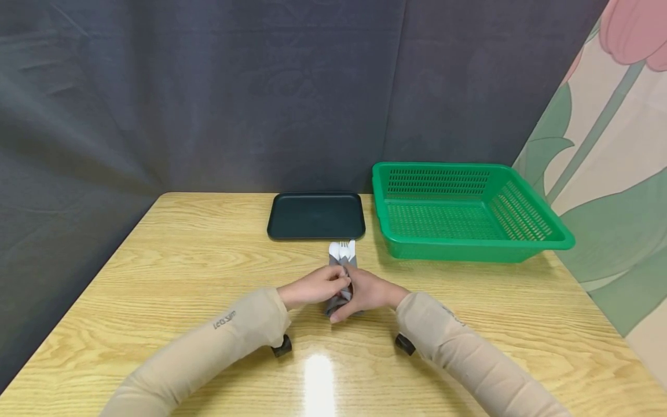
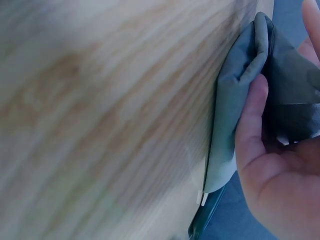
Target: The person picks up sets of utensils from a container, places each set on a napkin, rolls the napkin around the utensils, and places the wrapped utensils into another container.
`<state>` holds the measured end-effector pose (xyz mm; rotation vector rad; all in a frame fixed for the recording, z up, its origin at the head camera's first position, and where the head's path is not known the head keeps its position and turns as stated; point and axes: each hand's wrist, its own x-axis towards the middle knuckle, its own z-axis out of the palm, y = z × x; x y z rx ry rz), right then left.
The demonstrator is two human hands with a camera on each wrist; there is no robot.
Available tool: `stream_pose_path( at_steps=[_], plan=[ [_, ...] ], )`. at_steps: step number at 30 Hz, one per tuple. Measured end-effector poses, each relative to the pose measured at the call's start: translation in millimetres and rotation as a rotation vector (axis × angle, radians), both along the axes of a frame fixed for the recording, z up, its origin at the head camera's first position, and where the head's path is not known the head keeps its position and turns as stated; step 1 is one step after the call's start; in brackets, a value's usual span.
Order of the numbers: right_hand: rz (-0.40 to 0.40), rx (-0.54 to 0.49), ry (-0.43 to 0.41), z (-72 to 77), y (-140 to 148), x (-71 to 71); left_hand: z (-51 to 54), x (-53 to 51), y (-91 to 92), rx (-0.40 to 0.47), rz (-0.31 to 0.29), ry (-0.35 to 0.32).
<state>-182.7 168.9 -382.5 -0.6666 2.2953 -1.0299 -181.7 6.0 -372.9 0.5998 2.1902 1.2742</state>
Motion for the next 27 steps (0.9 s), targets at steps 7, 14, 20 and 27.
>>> stream_pose_path(
  at_steps=[7,14,20,27],
  plan=[
    [-0.024,0.032,-0.008,0.0,0,0.0,-8.0,1.8,1.2,0.034,0.041,-0.043],
    [-0.052,0.084,0.009,-0.6,1,-0.5,-10.5,2.3,-0.1,0.06,-0.002,-0.021],
    [-0.037,0.049,0.024,-2.4,1,-0.3,-15.6,0.5,-1.4,0.094,0.01,-0.065],
    [-0.087,0.044,0.068,-3.2,2,1.9,-17.7,-0.8,-2.4,0.106,0.079,-0.093]
  ],
)
